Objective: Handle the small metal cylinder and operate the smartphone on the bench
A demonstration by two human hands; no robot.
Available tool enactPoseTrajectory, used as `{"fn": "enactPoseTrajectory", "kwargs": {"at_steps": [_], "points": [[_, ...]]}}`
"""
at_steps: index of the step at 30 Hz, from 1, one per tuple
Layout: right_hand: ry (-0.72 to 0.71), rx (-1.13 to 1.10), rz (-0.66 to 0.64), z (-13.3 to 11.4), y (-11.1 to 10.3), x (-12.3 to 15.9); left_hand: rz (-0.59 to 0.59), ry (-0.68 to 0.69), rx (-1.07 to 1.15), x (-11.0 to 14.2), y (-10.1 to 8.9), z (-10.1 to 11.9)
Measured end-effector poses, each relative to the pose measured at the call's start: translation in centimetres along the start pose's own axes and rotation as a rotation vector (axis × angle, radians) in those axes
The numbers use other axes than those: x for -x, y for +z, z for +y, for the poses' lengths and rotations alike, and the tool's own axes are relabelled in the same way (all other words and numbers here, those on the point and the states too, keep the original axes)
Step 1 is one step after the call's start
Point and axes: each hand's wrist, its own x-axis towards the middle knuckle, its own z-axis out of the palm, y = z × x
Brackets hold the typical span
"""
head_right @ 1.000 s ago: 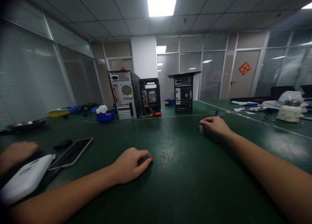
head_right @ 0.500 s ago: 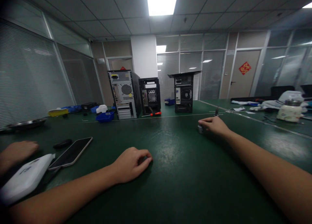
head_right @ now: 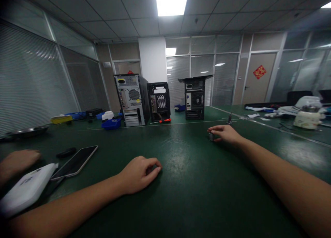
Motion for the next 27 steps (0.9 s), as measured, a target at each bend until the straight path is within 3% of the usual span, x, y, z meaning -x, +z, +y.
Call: {"fn": "enactPoseTrajectory", "kwargs": {"at_steps": [27], "points": [[0.0, 0.056, -0.028, -0.43, 0.86, 0.4, 0.0, 0.008, 0.018, -0.02, 0.09, -0.2]]}}
